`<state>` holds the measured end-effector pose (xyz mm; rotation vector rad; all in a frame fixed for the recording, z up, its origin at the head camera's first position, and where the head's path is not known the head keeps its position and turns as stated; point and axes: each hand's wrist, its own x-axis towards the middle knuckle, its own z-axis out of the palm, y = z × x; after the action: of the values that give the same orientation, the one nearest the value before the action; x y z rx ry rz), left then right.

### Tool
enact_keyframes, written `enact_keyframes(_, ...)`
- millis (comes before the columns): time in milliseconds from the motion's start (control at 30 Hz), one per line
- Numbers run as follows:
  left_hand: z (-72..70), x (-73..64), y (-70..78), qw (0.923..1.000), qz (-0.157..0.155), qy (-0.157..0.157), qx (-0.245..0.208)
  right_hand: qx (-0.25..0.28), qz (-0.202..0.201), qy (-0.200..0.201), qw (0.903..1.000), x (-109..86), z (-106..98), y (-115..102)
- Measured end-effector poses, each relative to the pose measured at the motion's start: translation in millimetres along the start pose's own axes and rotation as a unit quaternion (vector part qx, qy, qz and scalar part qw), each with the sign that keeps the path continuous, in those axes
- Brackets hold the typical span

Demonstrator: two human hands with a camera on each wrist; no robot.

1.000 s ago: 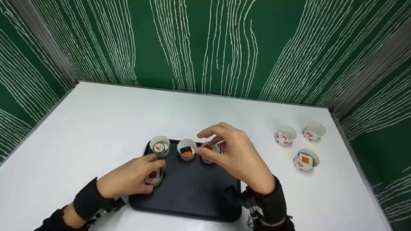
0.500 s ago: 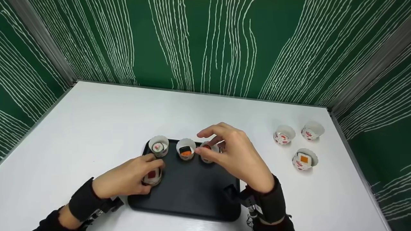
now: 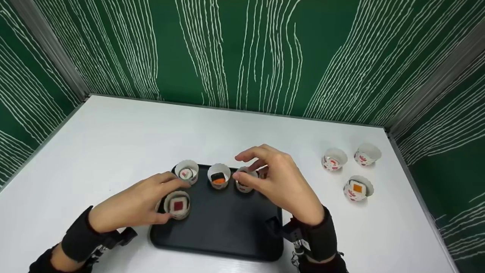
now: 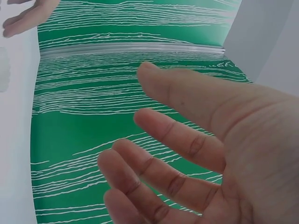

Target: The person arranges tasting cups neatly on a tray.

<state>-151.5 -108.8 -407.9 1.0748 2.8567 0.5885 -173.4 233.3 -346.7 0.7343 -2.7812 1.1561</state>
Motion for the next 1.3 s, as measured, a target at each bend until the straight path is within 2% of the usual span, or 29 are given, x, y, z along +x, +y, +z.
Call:
enact_keyframes(200,-17.4,-1.6,2.0,0.9995,0.002,0.025,-0.017,0.007,0.012,-0.004,0.9999,1.3,-1,5)
enact_keyframes(400,-31.0,1.4,2.0,0.9960,0.012,0.089,-0.005,0.014,0.018,0.001,0.9997,4.1,0,8)
enact_keyframes(667,-44.8,11.4,1.3,0.9918,-0.005,0.128,-0.006,0.012,0.019,-0.007,0.9997,7.1,-2,10)
enact_keyframes(867,-49.6,26.1,-2.2,0.9840,-0.017,0.177,-0.008,0.012,0.025,-0.013,0.9995,9.1,-3,16)
enact_keyframes(1000,-50.1,30.8,-4.2,0.9780,-0.030,0.206,-0.014,0.011,0.040,-0.016,0.9990,11.7,-4,23)
enact_keyframes(1300,-47.7,32.0,-8.0,0.9731,-0.030,0.227,-0.021,-0.026,0.080,-0.019,0.9963,20.0,-15,58)
